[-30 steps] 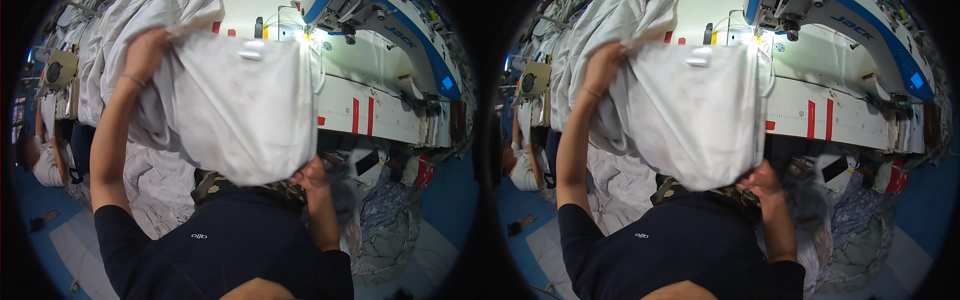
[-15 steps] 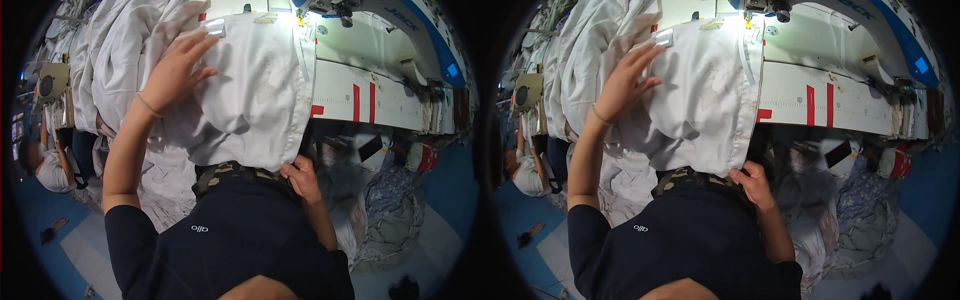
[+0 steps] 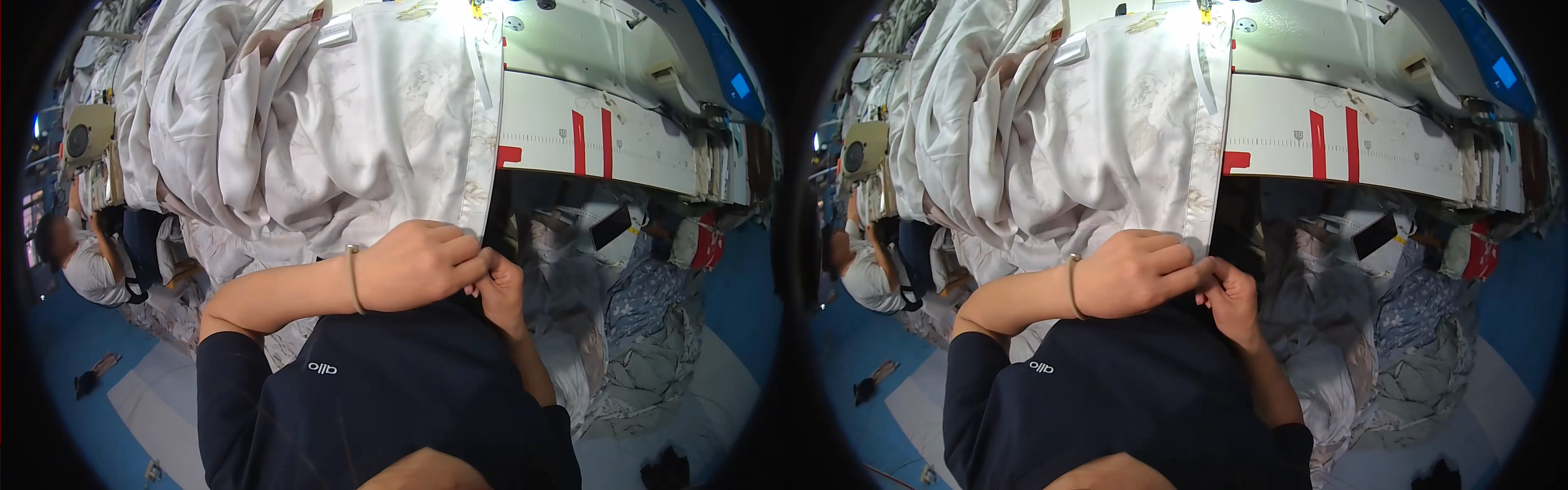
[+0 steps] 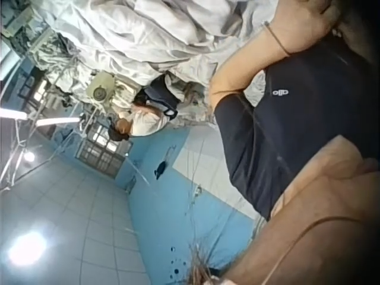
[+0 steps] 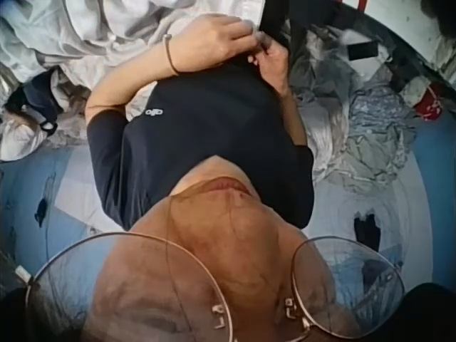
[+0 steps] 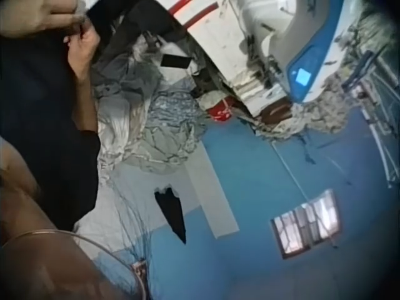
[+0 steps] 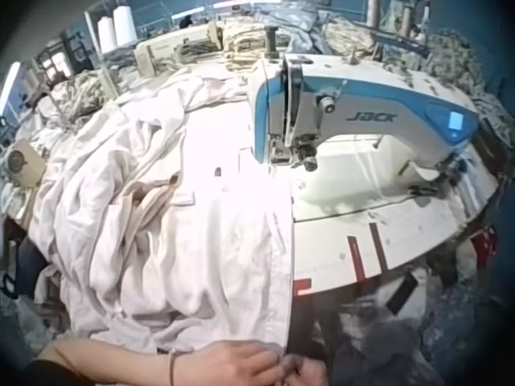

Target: Sewing pieces of white fabric together using an industrial sewing machine to assemble pillows or pillowcases.

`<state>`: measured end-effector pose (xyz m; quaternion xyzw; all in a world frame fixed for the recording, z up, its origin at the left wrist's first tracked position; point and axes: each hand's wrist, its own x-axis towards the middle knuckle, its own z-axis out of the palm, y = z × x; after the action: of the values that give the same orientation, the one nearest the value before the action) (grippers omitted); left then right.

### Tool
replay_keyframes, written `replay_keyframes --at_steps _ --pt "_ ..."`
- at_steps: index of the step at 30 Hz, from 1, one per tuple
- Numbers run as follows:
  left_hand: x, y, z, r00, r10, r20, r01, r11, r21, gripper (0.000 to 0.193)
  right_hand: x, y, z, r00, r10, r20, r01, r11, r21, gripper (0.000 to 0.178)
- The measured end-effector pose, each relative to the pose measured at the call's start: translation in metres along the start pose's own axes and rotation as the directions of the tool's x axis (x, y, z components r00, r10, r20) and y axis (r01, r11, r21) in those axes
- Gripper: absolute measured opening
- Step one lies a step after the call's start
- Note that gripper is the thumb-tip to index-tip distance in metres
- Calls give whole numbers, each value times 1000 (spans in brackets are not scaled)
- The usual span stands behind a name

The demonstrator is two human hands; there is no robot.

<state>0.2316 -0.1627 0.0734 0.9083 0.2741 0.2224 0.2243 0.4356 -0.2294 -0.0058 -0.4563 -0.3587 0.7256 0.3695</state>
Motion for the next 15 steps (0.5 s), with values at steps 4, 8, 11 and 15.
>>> replay_keyframes --at_steps 4,8,11,15 --pt "12 4 10 999 -35 25 32 994 109 39 -2 0 -4 990 -138 -10 135 982 -131 12" --pt "12 -1 29 990 -115 79 96 972 212 31 0 -7 -8 989 -138 56 147 966 -212 13" --pt "16 -4 31 987 -102 125 92 992 83 22 -1 -10 -23 994 -27 104 50 972 -230 19" --pt "17 -5 34 983 -128 131 115 988 104 16 30 -32 -33 757 -631 169 511 411 -755 38"
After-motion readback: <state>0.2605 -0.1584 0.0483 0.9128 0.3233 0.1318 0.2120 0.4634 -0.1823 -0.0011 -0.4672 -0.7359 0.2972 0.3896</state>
